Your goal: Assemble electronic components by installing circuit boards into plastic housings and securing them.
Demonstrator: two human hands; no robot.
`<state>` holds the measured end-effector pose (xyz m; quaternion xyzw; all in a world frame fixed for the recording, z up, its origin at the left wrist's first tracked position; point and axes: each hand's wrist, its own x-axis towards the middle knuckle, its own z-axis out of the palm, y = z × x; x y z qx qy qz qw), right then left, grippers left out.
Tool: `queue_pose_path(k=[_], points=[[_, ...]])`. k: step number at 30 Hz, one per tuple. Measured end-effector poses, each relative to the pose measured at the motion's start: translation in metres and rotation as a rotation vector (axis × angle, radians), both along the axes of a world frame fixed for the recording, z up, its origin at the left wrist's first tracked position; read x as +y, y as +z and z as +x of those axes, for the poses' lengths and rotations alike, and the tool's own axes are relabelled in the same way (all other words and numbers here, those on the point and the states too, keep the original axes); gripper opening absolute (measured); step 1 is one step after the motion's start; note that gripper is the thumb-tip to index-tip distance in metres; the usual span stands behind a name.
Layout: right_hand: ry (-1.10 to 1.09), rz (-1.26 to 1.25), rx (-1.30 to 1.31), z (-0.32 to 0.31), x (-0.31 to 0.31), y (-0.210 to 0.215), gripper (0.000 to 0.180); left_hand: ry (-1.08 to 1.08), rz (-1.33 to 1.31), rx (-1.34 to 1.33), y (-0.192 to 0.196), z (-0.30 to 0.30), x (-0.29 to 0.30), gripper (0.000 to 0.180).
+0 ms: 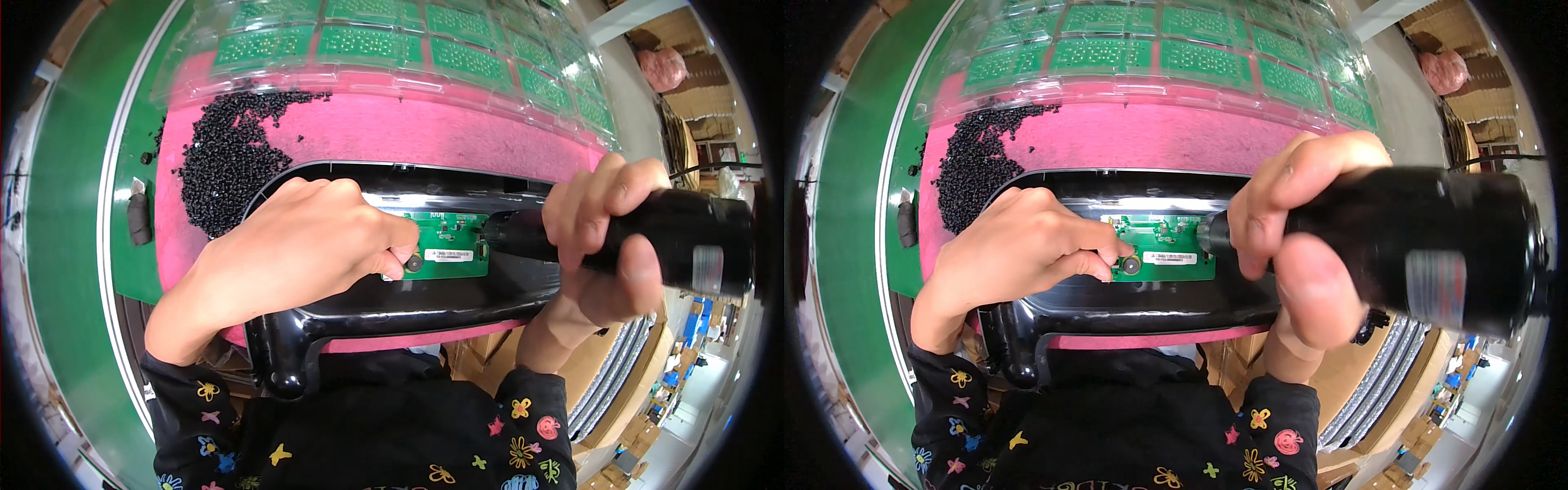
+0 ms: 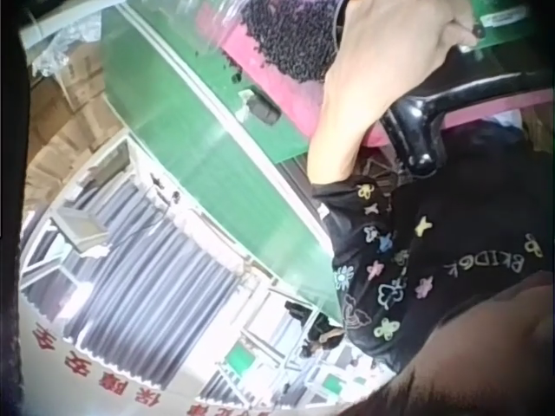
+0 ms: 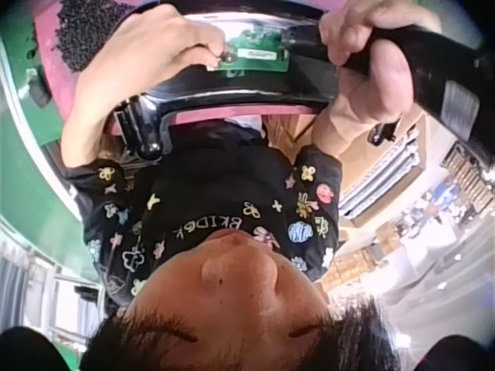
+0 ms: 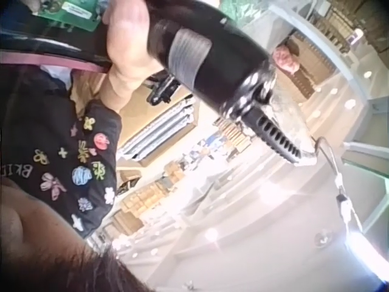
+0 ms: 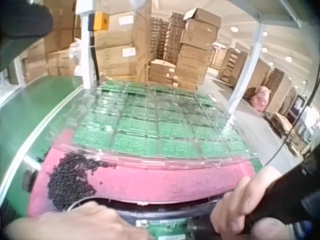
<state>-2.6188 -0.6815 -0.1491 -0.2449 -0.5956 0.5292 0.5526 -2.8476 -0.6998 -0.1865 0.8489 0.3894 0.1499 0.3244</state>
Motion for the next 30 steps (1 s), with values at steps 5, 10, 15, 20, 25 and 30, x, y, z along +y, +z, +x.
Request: queue_pose_path(k=[5, 10, 15, 20, 25, 30], points=[[0.063, 0.020, 0.095, 0.002, 0.002, -0.002, 0.034, 0.014, 0.008, -0.031, -0.002, 0.000, -0.001, 0.014], [0.051, 0.032, 0.021, 0.003, 0.001, -0.001, 0.025, -0.009, -0.049, 0.006, 0.000, 0.000, 0.002, 0.018], [0.152, 0.077, 0.362, 0.002, -0.008, 0.035, 0.023, -0.040, 0.000, -0.021, -0.005, 0.002, 0.004, 0.015], [0.211, 0.116, 0.470, -0.019, -0.013, 0.045, 0.024, -0.028, 0.063, -0.386, -0.003, 0.003, 0.004, 0.018], [0.142, 0.095, 0.483, -0.021, -0.011, 0.031, 0.024, 0.047, 0.209, -0.395, -0.007, 0.005, 0.005, 0.019], [0.085, 0.011, 0.539, -0.023, -0.008, 0.022, 0.023, 0.075, 0.248, -0.316, -0.006, 0.005, 0.002, 0.020]])
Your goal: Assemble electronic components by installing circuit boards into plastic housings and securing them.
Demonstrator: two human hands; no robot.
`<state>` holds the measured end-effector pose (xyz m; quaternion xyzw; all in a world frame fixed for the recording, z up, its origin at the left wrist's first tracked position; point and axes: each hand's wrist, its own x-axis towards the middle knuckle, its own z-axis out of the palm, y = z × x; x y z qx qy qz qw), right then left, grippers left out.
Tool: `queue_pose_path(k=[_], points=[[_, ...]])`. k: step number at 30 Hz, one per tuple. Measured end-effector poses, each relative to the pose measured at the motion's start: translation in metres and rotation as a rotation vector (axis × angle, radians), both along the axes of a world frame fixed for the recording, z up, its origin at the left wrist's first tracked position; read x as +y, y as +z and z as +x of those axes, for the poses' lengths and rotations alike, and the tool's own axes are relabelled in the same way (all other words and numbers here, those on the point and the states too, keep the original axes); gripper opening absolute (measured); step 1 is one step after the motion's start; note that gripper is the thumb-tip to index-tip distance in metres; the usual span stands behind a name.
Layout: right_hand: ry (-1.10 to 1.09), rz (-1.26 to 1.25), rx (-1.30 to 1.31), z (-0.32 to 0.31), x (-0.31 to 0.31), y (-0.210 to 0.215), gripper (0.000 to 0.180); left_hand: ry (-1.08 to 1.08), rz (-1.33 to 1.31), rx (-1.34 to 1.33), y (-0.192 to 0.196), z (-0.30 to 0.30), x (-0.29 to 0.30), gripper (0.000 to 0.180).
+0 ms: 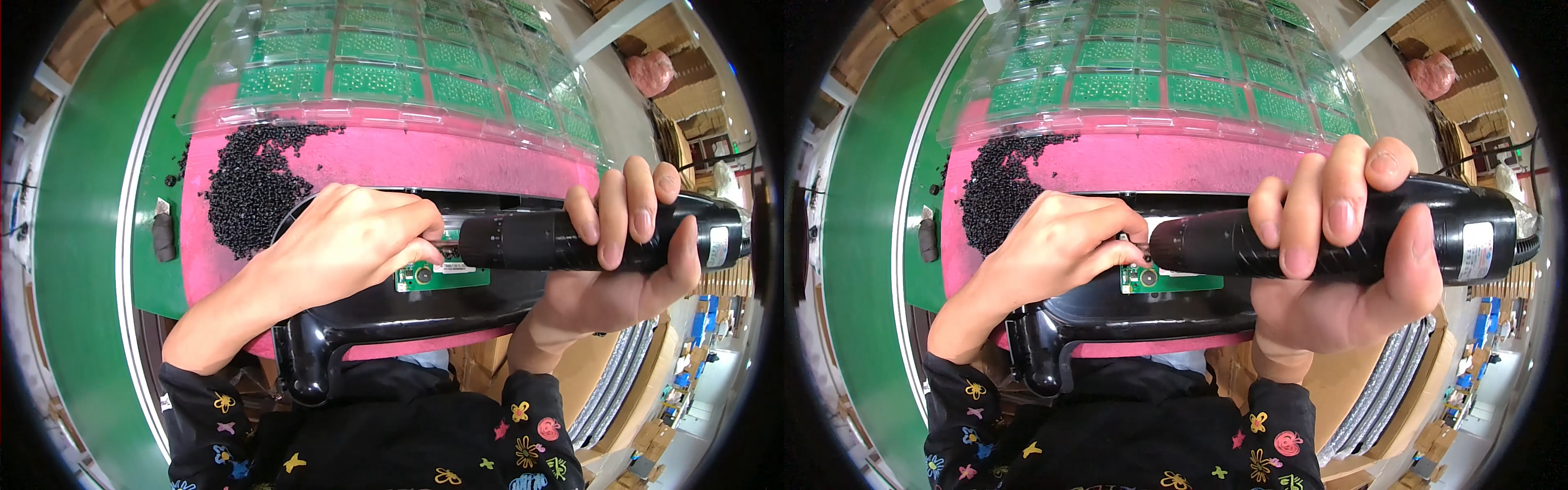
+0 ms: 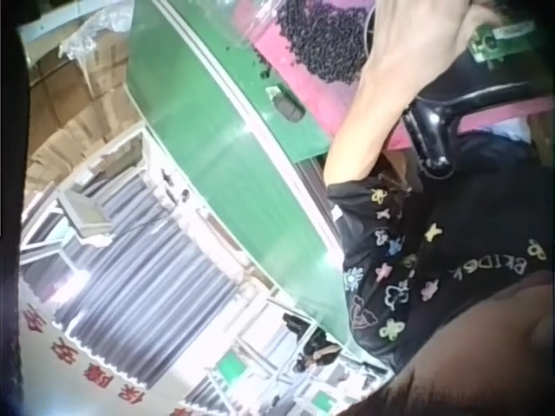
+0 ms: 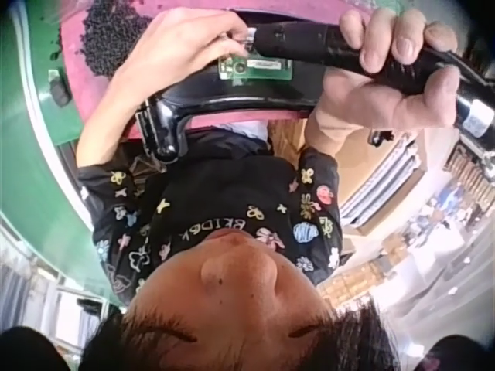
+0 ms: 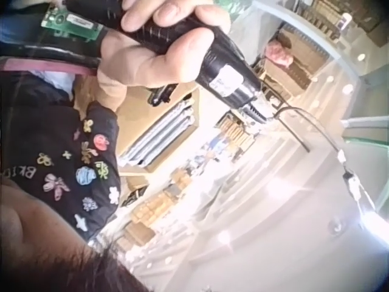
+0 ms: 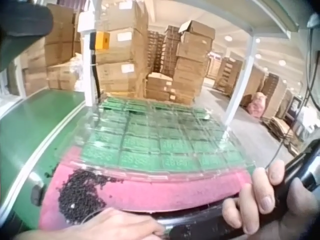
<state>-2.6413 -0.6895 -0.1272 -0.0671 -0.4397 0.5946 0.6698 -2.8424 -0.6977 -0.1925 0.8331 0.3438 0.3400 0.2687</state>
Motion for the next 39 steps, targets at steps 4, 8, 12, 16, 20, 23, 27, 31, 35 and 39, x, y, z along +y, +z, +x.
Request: queue_pose_path(k=[4, 8, 12, 16, 20, 23, 27, 31, 35, 39], points=[[-0.064, -0.082, 0.044, 0.004, 0.000, -0.006, 0.020, 0.054, 0.159, 0.035, 0.002, 0.006, 0.003, 0.024], [-0.130, -0.103, -0.018, -0.004, 0.001, -0.011, 0.023, 0.138, 0.341, 0.120, 0.005, 0.006, -0.001, 0.027], [-0.139, -0.011, -0.104, 0.000, -0.001, -0.010, 0.028, 0.152, 0.312, 0.086, 0.004, 0.007, -0.002, 0.021], [-0.188, 0.057, -0.280, -0.002, -0.002, -0.012, 0.031, 0.324, 0.423, -0.002, 0.004, -0.007, 0.008, 0.014], [-0.113, -0.052, -0.265, -0.012, -0.004, -0.016, 0.031, 0.296, 0.330, -0.078, -0.001, 0.001, 0.011, 0.010], [-0.146, -0.045, -0.351, -0.018, -0.005, -0.020, 0.031, 0.326, 0.268, -0.061, 0.000, -0.001, 0.010, 0.010], [-0.149, -0.041, -0.386, -0.024, -0.005, -0.024, 0.030, 0.355, 0.243, -0.044, 0.000, -0.001, 0.008, 0.011], [-0.120, -0.019, -0.390, -0.027, -0.003, -0.024, 0.029, 0.362, 0.208, 0.004, 0.000, -0.003, 0.006, 0.011], [-0.030, 0.012, -0.507, -0.034, -0.005, -0.021, 0.033, 0.315, 0.223, -0.041, -0.005, -0.005, 0.006, 0.014], [0.007, 0.008, -0.602, -0.040, -0.001, -0.019, 0.035, 0.299, 0.199, 0.002, -0.003, -0.006, 0.005, 0.015]])
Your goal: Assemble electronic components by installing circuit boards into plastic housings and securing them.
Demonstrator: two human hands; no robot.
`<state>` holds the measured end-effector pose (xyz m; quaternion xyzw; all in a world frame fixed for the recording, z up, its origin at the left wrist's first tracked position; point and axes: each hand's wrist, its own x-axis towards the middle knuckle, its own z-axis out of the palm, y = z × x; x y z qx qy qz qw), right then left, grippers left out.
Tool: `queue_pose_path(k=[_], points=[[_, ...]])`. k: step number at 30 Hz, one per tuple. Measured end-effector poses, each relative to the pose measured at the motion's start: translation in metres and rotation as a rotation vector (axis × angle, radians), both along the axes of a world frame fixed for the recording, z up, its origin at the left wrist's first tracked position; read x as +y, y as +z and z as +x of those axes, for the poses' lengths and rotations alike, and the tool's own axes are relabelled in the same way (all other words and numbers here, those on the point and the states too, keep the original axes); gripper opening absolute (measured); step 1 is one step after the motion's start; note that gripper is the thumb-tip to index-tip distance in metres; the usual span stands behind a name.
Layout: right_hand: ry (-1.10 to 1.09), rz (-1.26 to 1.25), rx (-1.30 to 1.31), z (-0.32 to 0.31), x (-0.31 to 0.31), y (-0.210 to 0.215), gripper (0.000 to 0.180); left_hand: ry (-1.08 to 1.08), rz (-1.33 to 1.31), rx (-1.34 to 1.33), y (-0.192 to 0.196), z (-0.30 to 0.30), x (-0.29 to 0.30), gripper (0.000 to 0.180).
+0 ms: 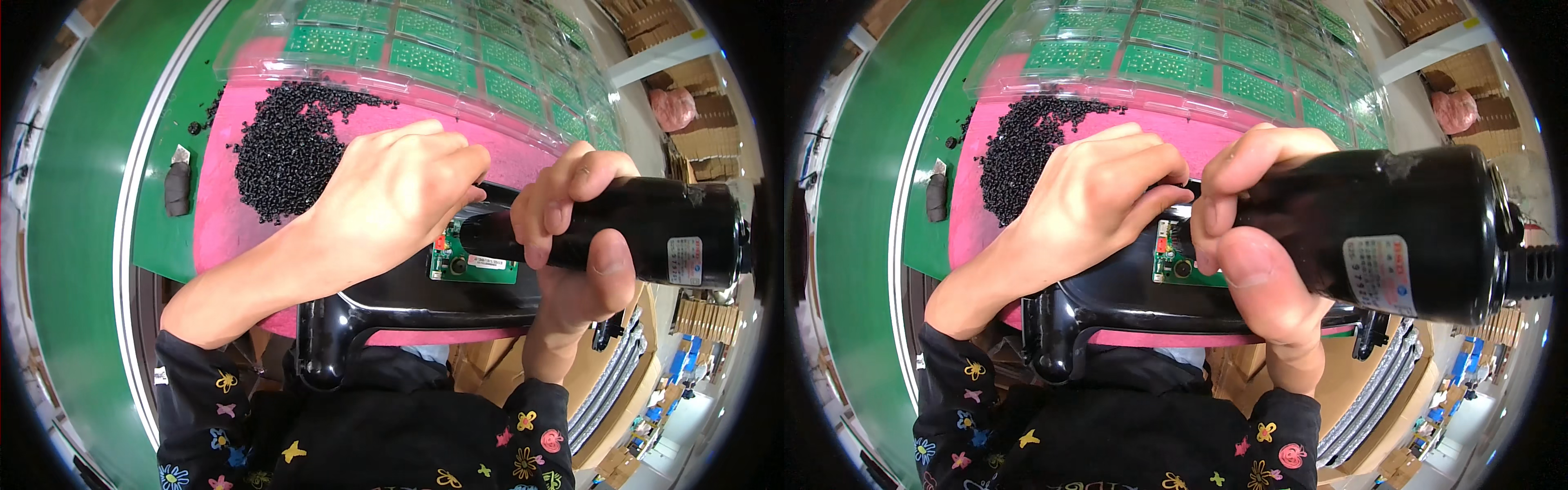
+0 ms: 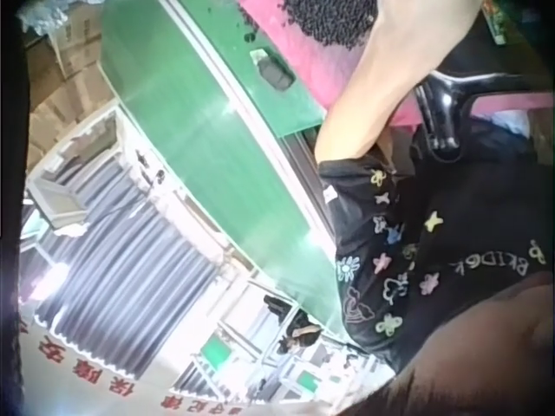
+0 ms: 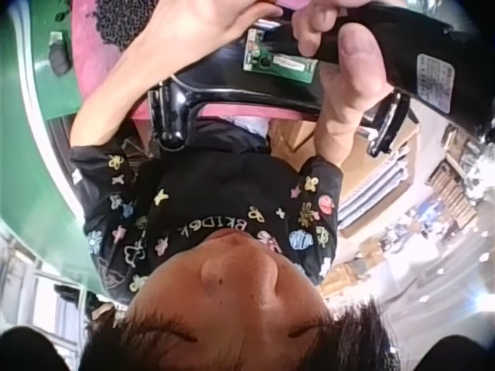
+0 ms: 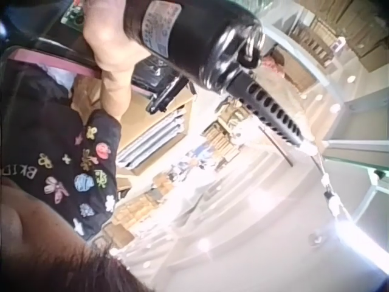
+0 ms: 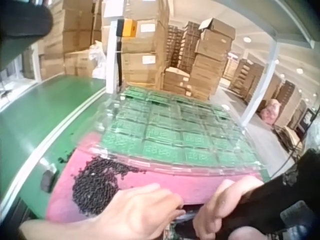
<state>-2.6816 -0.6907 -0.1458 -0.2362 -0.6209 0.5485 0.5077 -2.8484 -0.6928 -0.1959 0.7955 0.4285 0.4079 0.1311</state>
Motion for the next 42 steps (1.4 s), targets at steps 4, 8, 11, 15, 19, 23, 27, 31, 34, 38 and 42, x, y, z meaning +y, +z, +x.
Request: queue_pose_path(k=[4, 8, 11, 15, 19, 23, 27, 31, 34, 38, 42], points=[[0.000, 0.013, -0.034, -0.004, -0.001, 0.000, 0.037, 0.002, -0.003, -0.011, -0.002, 0.001, -0.001, 0.014], [0.044, 0.019, -0.017, -0.003, 0.000, -0.001, 0.039, 0.003, -0.027, 0.000, -0.002, 0.001, -0.002, 0.014], [-0.016, 0.088, -0.074, -0.001, -0.005, -0.001, 0.039, -0.032, -0.064, -0.031, 0.000, 0.001, -0.003, 0.014], [-0.082, 0.018, 0.067, 0.004, -0.009, -0.003, 0.039, -0.082, -0.123, -0.039, -0.001, -0.001, -0.004, 0.014], [0.105, 0.162, 0.265, 0.025, -0.002, -0.002, 0.033, -0.213, -0.241, -0.027, 0.000, -0.003, -0.004, 0.014], [0.028, 0.169, 0.548, 0.033, -0.009, 0.007, 0.032, -0.294, -0.237, -0.052, -0.004, 0.002, -0.002, 0.012], [0.020, 0.188, 0.580, 0.041, -0.006, 0.007, 0.030, -0.354, -0.299, -0.166, -0.002, 0.005, -0.002, 0.009], [-0.001, 0.218, 0.644, 0.044, -0.005, 0.008, 0.030, -0.367, -0.356, -0.241, 0.000, 0.008, -0.001, 0.007], [0.013, 0.230, 0.668, 0.047, -0.006, 0.008, 0.030, -0.405, -0.434, -0.252, 0.002, 0.008, 0.001, 0.007], [0.041, 0.242, 0.698, 0.049, -0.004, 0.007, 0.030, -0.445, -0.426, -0.237, 0.002, 0.009, 0.002, 0.008], [0.076, 0.229, 0.689, 0.046, -0.003, 0.005, 0.031, -0.461, -0.268, -0.226, -0.008, 0.011, 0.003, 0.011]])
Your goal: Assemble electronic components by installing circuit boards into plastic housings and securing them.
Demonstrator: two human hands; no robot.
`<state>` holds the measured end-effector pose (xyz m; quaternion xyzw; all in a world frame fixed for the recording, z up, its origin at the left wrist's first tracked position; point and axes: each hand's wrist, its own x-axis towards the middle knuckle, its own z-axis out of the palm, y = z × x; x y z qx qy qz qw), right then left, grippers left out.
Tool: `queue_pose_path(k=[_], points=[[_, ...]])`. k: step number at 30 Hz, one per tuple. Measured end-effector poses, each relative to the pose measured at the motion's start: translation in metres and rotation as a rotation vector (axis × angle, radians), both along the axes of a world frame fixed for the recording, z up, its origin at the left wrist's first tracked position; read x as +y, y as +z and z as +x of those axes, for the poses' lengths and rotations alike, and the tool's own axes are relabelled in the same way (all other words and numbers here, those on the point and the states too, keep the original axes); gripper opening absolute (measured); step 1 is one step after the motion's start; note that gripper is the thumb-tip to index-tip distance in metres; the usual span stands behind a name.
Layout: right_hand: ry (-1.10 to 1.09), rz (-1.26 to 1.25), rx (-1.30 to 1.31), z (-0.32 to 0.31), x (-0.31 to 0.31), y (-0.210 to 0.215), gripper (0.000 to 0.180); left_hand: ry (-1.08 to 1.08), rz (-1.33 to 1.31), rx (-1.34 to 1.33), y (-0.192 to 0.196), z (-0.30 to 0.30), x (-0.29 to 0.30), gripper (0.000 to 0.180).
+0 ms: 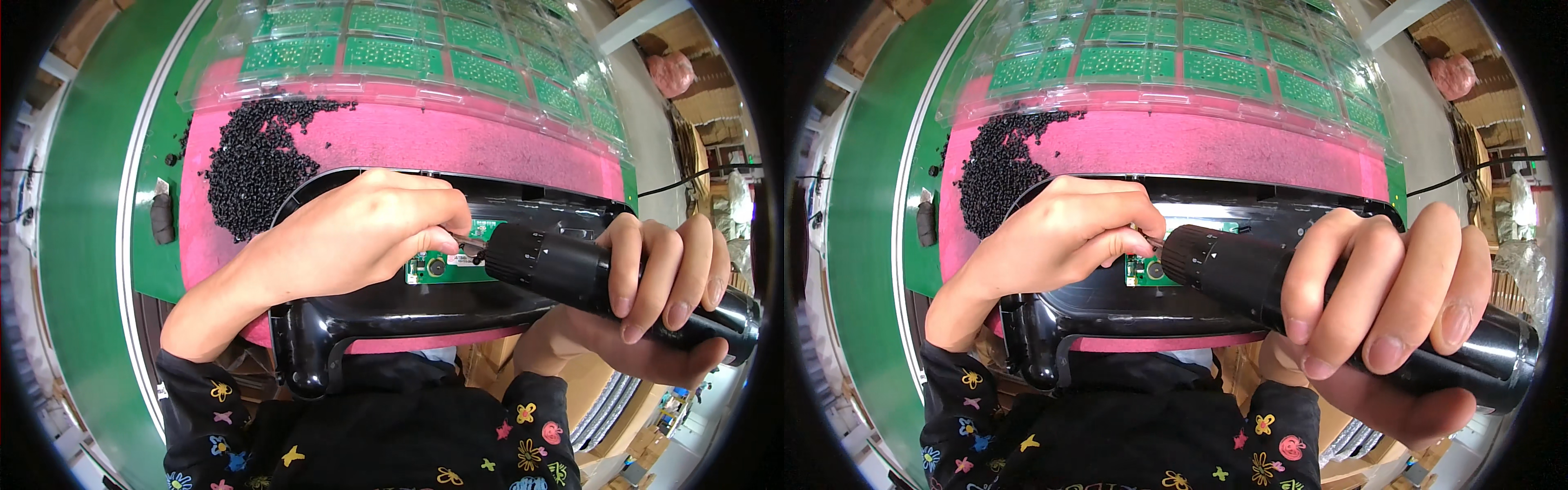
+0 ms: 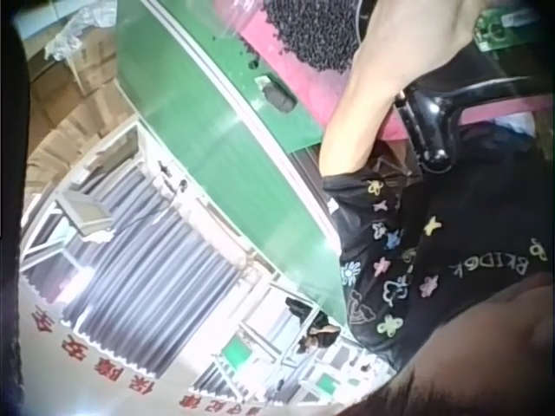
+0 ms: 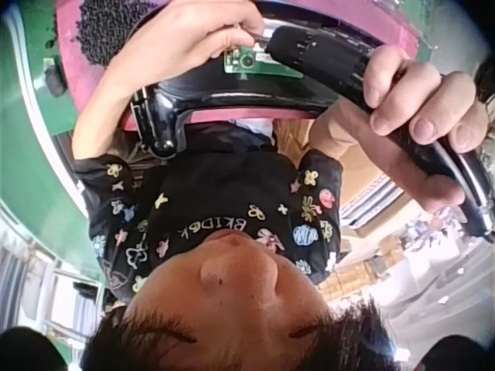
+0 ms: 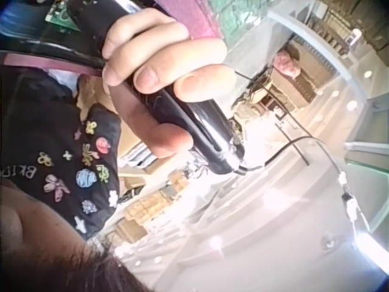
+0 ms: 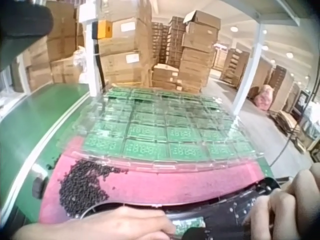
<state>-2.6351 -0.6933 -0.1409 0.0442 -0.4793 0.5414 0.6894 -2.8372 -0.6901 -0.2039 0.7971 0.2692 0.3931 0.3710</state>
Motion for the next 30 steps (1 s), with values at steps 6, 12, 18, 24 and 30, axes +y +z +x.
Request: queue_pose_path(k=[6, 12, 18, 24, 30], points=[[0.022, 0.021, -0.023, 0.001, 0.000, -0.001, 0.032, 0.029, -0.094, 0.124, 0.003, -0.004, -0.003, 0.012], [0.088, -0.008, -0.167, -0.009, 0.001, -0.007, 0.034, 0.201, 0.055, 0.176, 0.005, -0.004, -0.001, 0.010], [0.240, -0.153, -0.363, -0.014, -0.006, -0.011, 0.040, 0.256, 0.059, 0.205, 0.005, -0.006, -0.001, 0.009], [0.310, -0.107, -0.506, -0.019, -0.005, -0.010, 0.038, 0.292, 0.048, 0.239, 0.009, -0.007, -0.006, 0.011], [0.469, -0.161, -0.525, -0.023, -0.011, -0.008, 0.044, 0.257, 0.057, 0.163, 0.003, -0.004, -0.005, 0.015]])
